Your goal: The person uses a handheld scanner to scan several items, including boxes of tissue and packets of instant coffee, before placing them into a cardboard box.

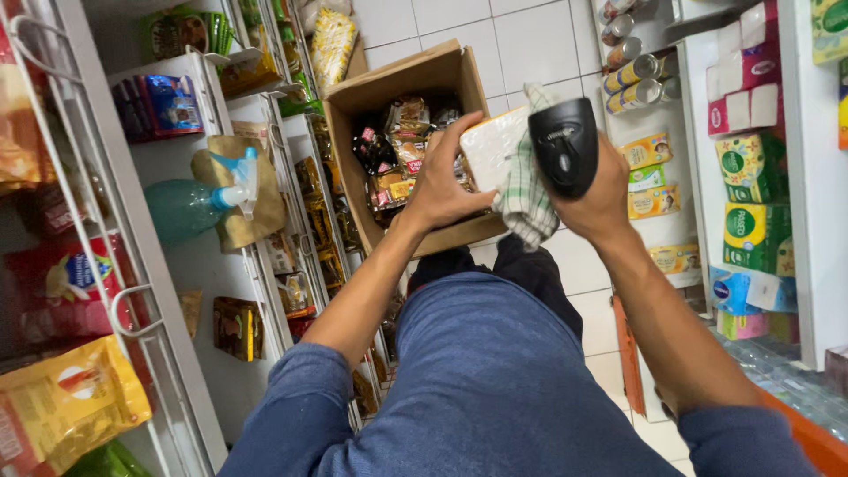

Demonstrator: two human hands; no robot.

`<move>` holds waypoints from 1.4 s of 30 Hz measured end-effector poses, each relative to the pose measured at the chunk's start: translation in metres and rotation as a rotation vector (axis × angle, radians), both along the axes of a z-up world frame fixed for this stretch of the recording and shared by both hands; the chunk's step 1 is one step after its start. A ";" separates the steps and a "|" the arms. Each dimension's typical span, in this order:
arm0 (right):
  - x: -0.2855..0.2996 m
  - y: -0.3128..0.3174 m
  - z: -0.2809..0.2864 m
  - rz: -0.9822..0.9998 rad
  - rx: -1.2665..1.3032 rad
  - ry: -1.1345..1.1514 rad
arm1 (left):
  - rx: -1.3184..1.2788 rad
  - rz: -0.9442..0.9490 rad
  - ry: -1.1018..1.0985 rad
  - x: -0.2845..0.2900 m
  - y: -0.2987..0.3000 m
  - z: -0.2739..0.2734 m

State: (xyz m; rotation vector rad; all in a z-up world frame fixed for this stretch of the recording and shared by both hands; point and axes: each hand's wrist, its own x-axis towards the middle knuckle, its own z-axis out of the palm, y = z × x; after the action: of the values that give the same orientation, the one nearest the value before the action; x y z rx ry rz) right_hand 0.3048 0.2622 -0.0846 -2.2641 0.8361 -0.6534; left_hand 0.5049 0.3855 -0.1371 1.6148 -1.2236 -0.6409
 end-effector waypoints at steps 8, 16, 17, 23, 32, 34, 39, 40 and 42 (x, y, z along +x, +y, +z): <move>0.007 -0.007 0.010 0.114 -0.431 -0.072 | -0.168 -0.057 -0.132 -0.005 -0.023 -0.017; 0.018 0.012 -0.005 0.355 -0.432 0.024 | -0.232 -0.089 -0.175 -0.008 -0.012 -0.035; 0.021 0.011 -0.003 0.354 -0.463 0.035 | -0.219 -0.082 -0.165 -0.007 -0.016 -0.037; 0.028 -0.012 0.008 0.144 -0.566 -0.018 | -0.138 -0.055 -0.134 -0.005 -0.010 -0.039; -0.019 -0.011 -0.107 -0.186 0.620 -0.007 | -0.099 0.256 0.980 -0.020 0.006 -0.145; -0.015 0.004 -0.118 -0.105 0.510 -0.031 | 0.017 0.358 1.375 -0.020 0.010 -0.165; 0.003 0.032 -0.114 -0.097 0.510 -0.075 | 0.223 0.066 1.958 -0.005 0.041 -0.161; 0.003 0.030 -0.109 -0.102 0.496 -0.073 | 0.239 0.043 1.938 -0.006 0.043 -0.156; 0.004 0.027 -0.098 -0.074 0.497 -0.052 | 0.262 -0.001 1.894 -0.003 0.048 -0.144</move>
State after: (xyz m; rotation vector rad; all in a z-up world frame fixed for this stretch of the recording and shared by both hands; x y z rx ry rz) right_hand 0.3085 0.2896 -0.1825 -1.7692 0.9408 -0.4703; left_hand 0.5023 0.4330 -0.2816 0.5163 0.3058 -1.7191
